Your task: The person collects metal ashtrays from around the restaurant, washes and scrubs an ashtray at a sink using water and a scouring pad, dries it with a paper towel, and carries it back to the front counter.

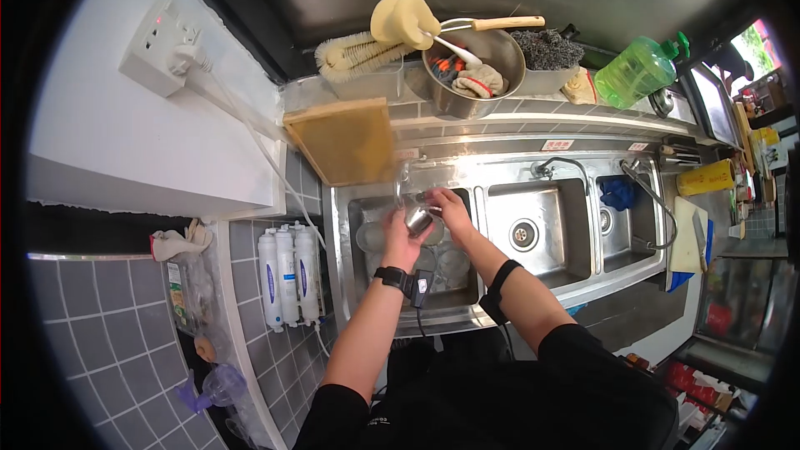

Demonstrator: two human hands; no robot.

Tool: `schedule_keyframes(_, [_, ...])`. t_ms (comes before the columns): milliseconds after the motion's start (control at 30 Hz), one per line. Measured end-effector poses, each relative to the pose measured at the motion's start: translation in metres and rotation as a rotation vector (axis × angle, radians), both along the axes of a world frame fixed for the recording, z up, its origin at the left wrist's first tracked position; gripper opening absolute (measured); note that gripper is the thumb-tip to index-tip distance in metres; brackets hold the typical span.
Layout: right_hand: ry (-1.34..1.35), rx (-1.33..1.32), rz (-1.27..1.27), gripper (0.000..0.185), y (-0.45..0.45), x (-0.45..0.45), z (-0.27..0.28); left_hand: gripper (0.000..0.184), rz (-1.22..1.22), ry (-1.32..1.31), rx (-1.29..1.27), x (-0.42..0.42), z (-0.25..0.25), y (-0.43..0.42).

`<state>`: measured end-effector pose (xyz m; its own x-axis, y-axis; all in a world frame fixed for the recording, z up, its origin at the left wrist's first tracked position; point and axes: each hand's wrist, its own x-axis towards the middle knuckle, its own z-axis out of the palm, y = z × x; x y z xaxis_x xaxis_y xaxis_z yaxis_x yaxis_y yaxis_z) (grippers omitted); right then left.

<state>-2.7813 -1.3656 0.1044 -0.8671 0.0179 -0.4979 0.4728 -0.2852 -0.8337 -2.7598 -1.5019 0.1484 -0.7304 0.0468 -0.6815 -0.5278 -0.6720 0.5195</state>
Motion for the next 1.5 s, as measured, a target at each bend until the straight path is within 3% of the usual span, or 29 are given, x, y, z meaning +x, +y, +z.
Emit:
schedule_keyframes(33, [-0.035, -0.038, -0.002, 0.030, 0.000, -0.008, 0.000, 0.045, -0.004, 0.002, -0.012, 0.000, -0.004, -0.003])
schedule_keyframes(100, [-0.056, -0.129, -0.084, 0.036, -0.006, -0.026, 0.003, 0.048, 0.163, -0.075, 0.341, 0.004, -0.010, -0.012])
schedule_keyframes(167, [-0.070, -0.233, -0.134, 0.057, -0.008, -0.045, 0.009, 0.050, 0.198, -0.135, 0.370, 0.008, 0.000, -0.019])
schedule_keyframes(200, [-0.065, -0.247, -0.132, 0.057, -0.010, -0.056, 0.007, 0.052, 0.235, -0.198, 0.416, 0.009, 0.006, -0.022])
schedule_keyframes(400, [-0.175, -0.518, -0.388, 0.056, -0.021, -0.085, -0.013, 0.046, 0.216, -0.145, 0.412, 0.012, 0.010, -0.034])
schedule_keyframes(533, [-0.168, -0.528, -0.507, 0.062, -0.023, -0.091, -0.008, 0.050, 0.151, -0.099, 0.392, 0.014, 0.002, -0.040])
schedule_keyframes(600, [-0.133, -0.442, -0.478, 0.056, -0.030, -0.094, -0.011, 0.047, 0.137, -0.140, 0.333, 0.017, 0.004, -0.042])
schedule_keyframes(667, [-0.007, -0.398, -0.200, 0.059, -0.036, -0.092, -0.003, 0.043, 0.106, -0.138, 0.365, 0.021, 0.005, -0.047])
schedule_keyframes(700, [-0.004, -0.266, -0.166, 0.062, -0.045, -0.090, 0.017, 0.042, 0.101, -0.125, 0.347, 0.024, 0.005, -0.049])
schedule_keyframes(800, [0.066, -0.130, -0.164, 0.057, -0.039, -0.088, 0.005, 0.043, 0.087, -0.140, 0.339, 0.034, 0.005, -0.051])
schedule_keyframes(867, [0.195, 0.352, -0.084, 0.059, -0.025, -0.071, 0.024, 0.046, 0.054, -0.161, 0.316, 0.044, 0.016, -0.044])
schedule_keyframes(1000, [0.311, 0.330, -0.232, 0.044, 0.028, 0.025, 0.053, 0.048, -0.067, -0.098, 0.249, 0.053, 0.044, -0.014])
schedule_keyframes(1067, [0.300, 0.437, -0.135, 0.038, 0.063, 0.100, 0.057, 0.045, -0.199, 0.089, 0.078, 0.052, 0.044, 0.010])
schedule_keyframes(1133, [0.137, 0.670, -0.047, 0.034, 0.091, 0.189, 0.082, 0.047, -0.260, 0.492, -0.542, 0.037, 0.008, 0.045])
schedule_keyframes(1200, [0.079, 0.727, -0.127, 0.032, 0.113, 0.278, 0.087, 0.058, -0.348, 1.005, -1.342, 0.030, 0.037, 0.067])
schedule_keyframes(1267, [-0.022, 0.872, -0.244, 0.029, 0.130, 0.362, 0.105, 0.066, -0.588, 1.329, -1.486, 0.027, 0.063, 0.075])
schedule_keyframes(1333, [-0.110, 0.823, -0.458, 0.026, 0.149, 0.435, 0.096, 0.064, -0.830, 1.337, -1.455, 0.017, 0.070, 0.081])
schedule_keyframes(1400, [-0.175, 0.694, -0.654, 0.022, 0.164, 0.496, 0.092, 0.061, -0.843, 1.358, -1.419, 0.009, 0.079, 0.088])
schedule_keyframes(1467, [-0.270, 0.604, -0.812, 0.020, 0.171, 0.535, 0.097, 0.056, -0.885, 1.296, -1.275, 0.005, 0.121, 0.090])
schedule_keyframes(1500, [-0.329, 0.595, -0.853, 0.019, 0.178, 0.551, 0.092, 0.052, -0.902, 1.236, -1.080, -0.011, 0.131, 0.087])
